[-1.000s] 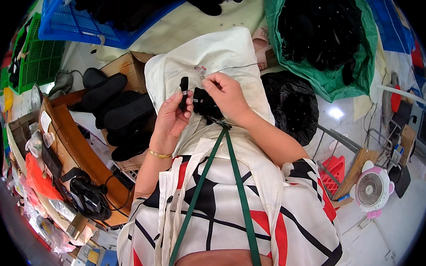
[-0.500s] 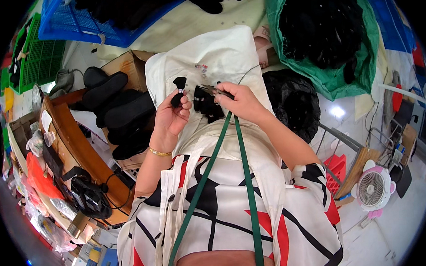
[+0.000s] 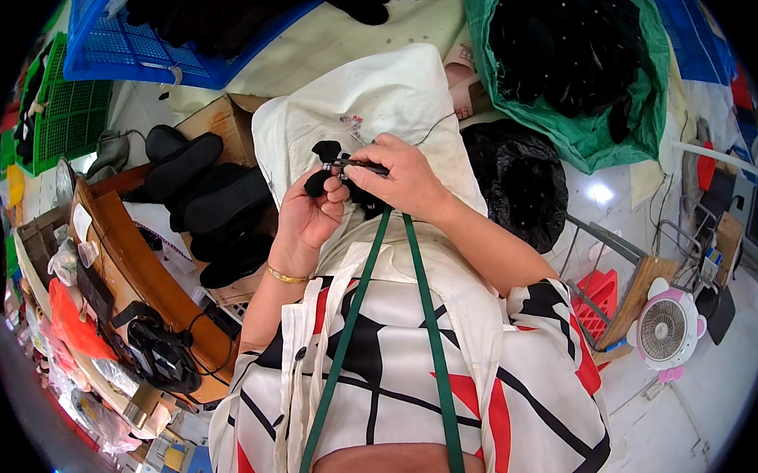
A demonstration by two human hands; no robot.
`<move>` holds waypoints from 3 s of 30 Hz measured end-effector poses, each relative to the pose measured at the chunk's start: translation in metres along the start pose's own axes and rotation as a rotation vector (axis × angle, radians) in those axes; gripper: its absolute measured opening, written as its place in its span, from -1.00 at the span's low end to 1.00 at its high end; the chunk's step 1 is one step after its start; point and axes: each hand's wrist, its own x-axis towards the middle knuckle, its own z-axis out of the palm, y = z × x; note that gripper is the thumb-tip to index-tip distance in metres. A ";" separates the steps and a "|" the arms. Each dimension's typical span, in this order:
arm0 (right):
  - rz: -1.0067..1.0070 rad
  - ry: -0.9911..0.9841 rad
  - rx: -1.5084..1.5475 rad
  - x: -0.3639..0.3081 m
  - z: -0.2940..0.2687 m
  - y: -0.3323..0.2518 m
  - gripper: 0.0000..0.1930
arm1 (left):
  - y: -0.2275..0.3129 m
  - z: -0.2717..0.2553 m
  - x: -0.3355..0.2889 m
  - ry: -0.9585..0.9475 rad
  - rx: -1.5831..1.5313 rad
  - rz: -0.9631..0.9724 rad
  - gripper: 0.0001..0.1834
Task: The person sits on the floor and sews black shoes by hand using a needle and thread. They pick up shoes from a blue crate, stitch the edges, and place the finished shoes into a green bag. The process is repeated for multiple shoes.
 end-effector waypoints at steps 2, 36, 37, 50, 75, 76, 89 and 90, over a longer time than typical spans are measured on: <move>-0.014 0.001 -0.007 0.001 0.000 0.000 -0.77 | 0.001 -0.007 0.002 -0.055 0.010 -0.015 -0.74; 0.097 0.016 0.282 -0.013 0.004 0.010 -0.86 | -0.001 0.008 -0.024 -0.020 1.576 0.684 -0.83; 0.168 0.010 0.340 -0.013 0.000 0.011 -0.85 | 0.001 0.013 -0.028 -0.009 1.759 0.778 -0.82; -0.008 -0.657 -0.073 0.013 -0.048 -0.023 -0.86 | 0.006 0.028 -0.041 -0.319 2.076 1.088 -0.70; 0.060 -0.745 0.145 0.002 -0.035 -0.007 -0.85 | -0.005 0.021 -0.044 -0.400 2.016 1.141 -0.66; 0.079 -0.751 0.150 0.001 -0.034 -0.008 -0.86 | -0.006 0.021 -0.045 -0.395 2.004 1.140 -0.67; 0.068 -0.785 0.200 -0.003 -0.040 -0.005 -0.83 | -0.006 0.022 -0.047 -0.430 2.017 1.098 -0.68; 0.076 -0.790 0.207 -0.004 -0.040 -0.005 -0.83 | -0.006 0.022 -0.047 -0.435 2.017 1.104 -0.68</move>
